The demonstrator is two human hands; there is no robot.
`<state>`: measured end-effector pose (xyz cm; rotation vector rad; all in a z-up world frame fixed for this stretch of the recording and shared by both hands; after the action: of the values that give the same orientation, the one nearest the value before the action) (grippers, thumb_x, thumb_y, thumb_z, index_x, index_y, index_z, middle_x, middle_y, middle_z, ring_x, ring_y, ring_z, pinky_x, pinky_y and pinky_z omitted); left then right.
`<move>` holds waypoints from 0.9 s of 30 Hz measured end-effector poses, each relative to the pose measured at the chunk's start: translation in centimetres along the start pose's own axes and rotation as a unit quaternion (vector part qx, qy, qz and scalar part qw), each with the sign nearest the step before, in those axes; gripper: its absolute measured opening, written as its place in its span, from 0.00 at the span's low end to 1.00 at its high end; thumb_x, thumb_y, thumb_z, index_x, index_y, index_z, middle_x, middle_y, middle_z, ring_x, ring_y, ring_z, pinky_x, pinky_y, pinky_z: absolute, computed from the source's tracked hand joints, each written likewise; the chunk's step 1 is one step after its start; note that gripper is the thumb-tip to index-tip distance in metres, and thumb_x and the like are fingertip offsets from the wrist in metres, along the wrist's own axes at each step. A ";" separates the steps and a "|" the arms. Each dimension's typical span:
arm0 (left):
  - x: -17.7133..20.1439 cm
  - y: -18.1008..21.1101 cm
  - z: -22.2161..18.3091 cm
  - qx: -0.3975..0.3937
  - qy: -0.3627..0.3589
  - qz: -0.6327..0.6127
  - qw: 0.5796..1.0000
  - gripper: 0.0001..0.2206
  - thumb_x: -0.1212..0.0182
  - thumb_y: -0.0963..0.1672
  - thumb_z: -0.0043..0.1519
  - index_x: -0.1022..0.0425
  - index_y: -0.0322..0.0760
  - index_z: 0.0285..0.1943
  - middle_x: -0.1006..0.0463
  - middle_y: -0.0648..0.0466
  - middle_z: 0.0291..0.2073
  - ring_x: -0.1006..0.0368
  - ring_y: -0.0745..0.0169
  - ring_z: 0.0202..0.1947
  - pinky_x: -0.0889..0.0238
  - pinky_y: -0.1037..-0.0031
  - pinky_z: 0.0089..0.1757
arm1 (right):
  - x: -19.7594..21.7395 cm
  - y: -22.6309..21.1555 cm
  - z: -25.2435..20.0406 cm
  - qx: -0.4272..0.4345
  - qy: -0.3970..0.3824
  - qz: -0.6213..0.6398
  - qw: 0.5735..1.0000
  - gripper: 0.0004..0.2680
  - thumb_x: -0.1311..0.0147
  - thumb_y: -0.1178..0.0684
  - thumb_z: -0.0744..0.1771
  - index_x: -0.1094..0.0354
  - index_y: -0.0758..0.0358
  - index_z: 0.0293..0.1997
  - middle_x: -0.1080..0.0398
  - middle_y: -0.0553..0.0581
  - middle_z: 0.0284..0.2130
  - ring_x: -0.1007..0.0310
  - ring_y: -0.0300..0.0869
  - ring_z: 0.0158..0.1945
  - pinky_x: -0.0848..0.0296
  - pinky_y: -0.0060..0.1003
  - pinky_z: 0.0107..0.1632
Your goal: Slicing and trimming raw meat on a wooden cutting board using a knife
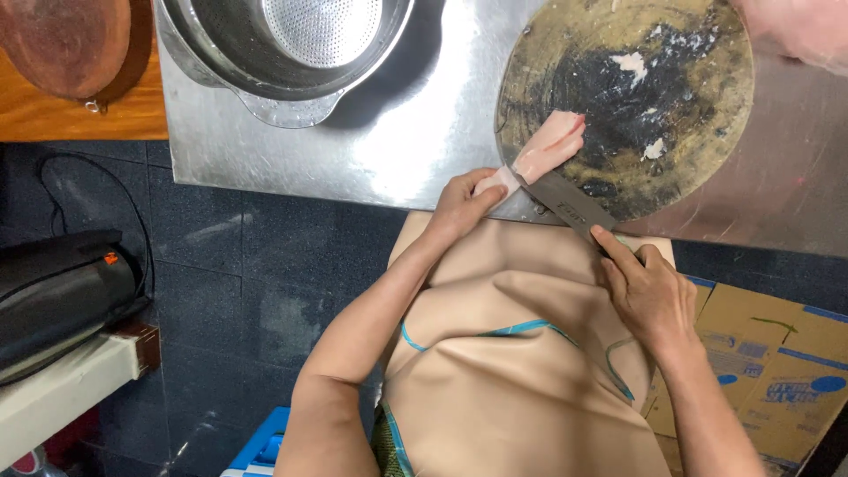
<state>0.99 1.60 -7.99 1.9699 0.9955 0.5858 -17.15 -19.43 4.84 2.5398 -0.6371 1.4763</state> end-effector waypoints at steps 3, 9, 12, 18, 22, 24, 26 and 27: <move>-2.0 0.0 -0.4 -0.071 0.006 0.040 0.997 0.14 0.39 0.48 0.60 0.19 0.44 0.52 0.18 0.61 0.42 0.27 0.71 0.42 0.38 0.79 0.45 | 0.4 -0.2 0.5 -0.010 0.009 0.003 1.000 0.20 0.55 0.38 0.70 0.43 0.22 0.74 0.32 0.55 0.38 0.23 0.60 0.41 0.24 0.61 0.35; -1.3 3.2 -2.1 -0.092 -0.006 0.086 0.992 0.09 0.44 0.49 0.60 0.22 0.45 0.42 0.22 0.61 0.33 0.31 0.68 0.34 0.41 0.74 0.38 | 2.8 -4.2 2.7 0.069 0.073 0.007 0.995 0.20 0.53 0.42 0.71 0.41 0.27 0.75 0.31 0.56 0.34 0.24 0.60 0.35 0.25 0.58 0.36; 0.8 1.7 -1.1 -0.044 -0.016 0.080 0.996 0.17 0.42 0.48 0.59 0.18 0.44 0.54 0.16 0.59 0.42 0.26 0.69 0.40 0.37 0.78 0.43 | 1.5 -1.8 2.0 0.022 0.008 0.001 1.000 0.20 0.57 0.38 0.71 0.45 0.21 0.74 0.31 0.56 0.41 0.22 0.60 0.43 0.24 0.60 0.39; -1.7 0.7 -2.2 -0.048 -0.007 0.156 0.987 0.15 0.44 0.53 0.56 0.21 0.48 0.45 0.18 0.58 0.34 0.27 0.66 0.36 0.38 0.70 0.39 | 0.6 -0.1 1.7 0.002 0.021 0.003 1.000 0.19 0.58 0.37 0.71 0.43 0.22 0.74 0.29 0.53 0.41 0.24 0.57 0.46 0.24 0.59 0.36; -4.3 1.8 -4.8 -0.108 -0.037 0.102 0.988 0.14 0.42 0.48 0.59 0.22 0.41 0.51 0.17 0.56 0.44 0.26 0.64 0.46 0.37 0.73 0.49 | 4.1 -3.7 3.0 0.056 0.123 -0.014 0.991 0.18 0.51 0.40 0.71 0.37 0.30 0.73 0.33 0.56 0.31 0.24 0.59 0.33 0.25 0.54 0.33; -4.9 -0.4 -6.6 -0.102 -0.083 0.091 0.987 0.06 0.45 0.41 0.57 0.21 0.45 0.34 0.21 0.62 0.31 0.30 0.70 0.34 0.40 0.75 0.41 | 5.1 -3.4 4.6 0.031 0.105 0.031 0.994 0.18 0.54 0.43 0.73 0.40 0.34 0.75 0.31 0.62 0.36 0.24 0.62 0.37 0.25 0.61 0.35; -0.7 1.7 -7.2 -0.157 -0.047 0.096 0.982 0.06 0.48 0.42 0.61 0.25 0.43 0.35 0.20 0.57 0.37 0.28 0.64 0.40 0.40 0.72 0.45 | 4.9 -1.9 5.4 0.052 0.123 0.018 0.991 0.19 0.53 0.43 0.73 0.39 0.34 0.76 0.31 0.60 0.35 0.23 0.63 0.36 0.26 0.60 0.32; 1.4 3.3 -7.9 -0.212 -0.024 0.098 0.972 0.07 0.52 0.43 0.65 0.29 0.41 0.35 0.20 0.53 0.44 0.27 0.58 0.47 0.39 0.68 0.50 | 4.8 -1.1 5.2 0.060 0.140 0.004 0.988 0.19 0.51 0.44 0.73 0.38 0.34 0.77 0.31 0.58 0.34 0.23 0.63 0.35 0.26 0.59 0.30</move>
<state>-2.28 5.28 -0.91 1.6955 0.5870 0.7849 -10.48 -21.55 6.42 2.3467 -0.5309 1.8812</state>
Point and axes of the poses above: each hand's wrist, its own z-axis towards the middle knuckle, its own x-axis out of the back of the hand, y = z × x, the point moved 10 cm from there along z, towards the middle knuckle
